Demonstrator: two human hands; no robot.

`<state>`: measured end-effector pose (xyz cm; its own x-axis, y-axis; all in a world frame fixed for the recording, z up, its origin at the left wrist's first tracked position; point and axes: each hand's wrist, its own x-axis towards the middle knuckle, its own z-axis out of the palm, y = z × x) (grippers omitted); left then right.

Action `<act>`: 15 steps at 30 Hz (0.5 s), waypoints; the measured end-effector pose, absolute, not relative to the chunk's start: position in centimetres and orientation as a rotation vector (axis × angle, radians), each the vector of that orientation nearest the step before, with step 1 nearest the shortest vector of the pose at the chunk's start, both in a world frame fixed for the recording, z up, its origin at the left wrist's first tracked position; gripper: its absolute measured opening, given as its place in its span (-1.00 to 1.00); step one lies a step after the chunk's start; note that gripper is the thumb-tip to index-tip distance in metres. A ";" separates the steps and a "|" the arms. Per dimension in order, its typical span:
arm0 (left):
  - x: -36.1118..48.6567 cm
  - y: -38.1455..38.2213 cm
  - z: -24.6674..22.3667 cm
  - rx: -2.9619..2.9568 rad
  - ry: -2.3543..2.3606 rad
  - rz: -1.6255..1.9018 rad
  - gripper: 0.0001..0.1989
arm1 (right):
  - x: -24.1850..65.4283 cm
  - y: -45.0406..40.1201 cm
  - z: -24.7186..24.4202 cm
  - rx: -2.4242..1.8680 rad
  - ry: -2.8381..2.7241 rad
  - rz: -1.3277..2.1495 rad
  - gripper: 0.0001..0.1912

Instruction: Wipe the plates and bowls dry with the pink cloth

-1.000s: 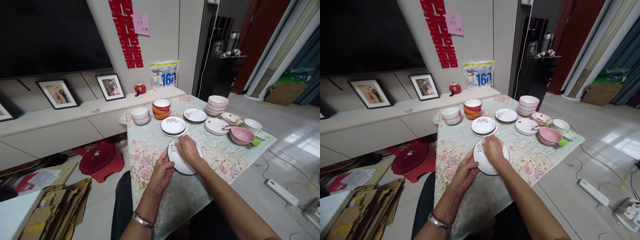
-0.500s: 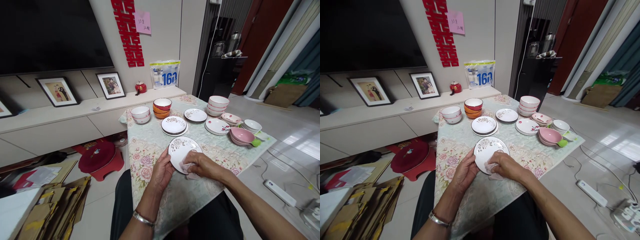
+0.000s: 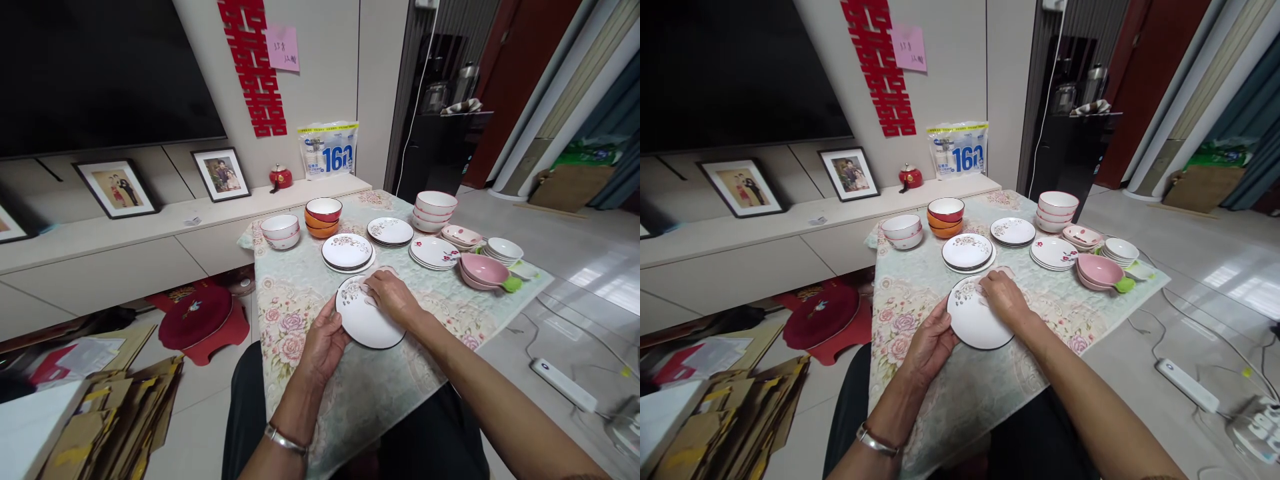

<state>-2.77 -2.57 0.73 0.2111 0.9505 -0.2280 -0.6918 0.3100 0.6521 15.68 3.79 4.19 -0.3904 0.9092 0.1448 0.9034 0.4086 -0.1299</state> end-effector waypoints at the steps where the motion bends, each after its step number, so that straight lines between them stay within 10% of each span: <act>1: -2.7 -2.6 0.7 0.453 0.675 1.202 -0.32 | 15.8 3.4 4.2 -1.688 -2.470 -0.002 -0.81; 15: -2.5 -2.6 0.6 0.463 0.638 1.235 -0.28 | 13.5 -4.5 5.7 -1.631 -2.534 0.352 -0.87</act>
<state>-2.47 -2.65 0.61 0.1946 0.9613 -0.1949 -0.7153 0.2750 0.6425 13.49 -4.48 5.66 -0.4177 0.9079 -0.0349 0.8830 0.3966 -0.2511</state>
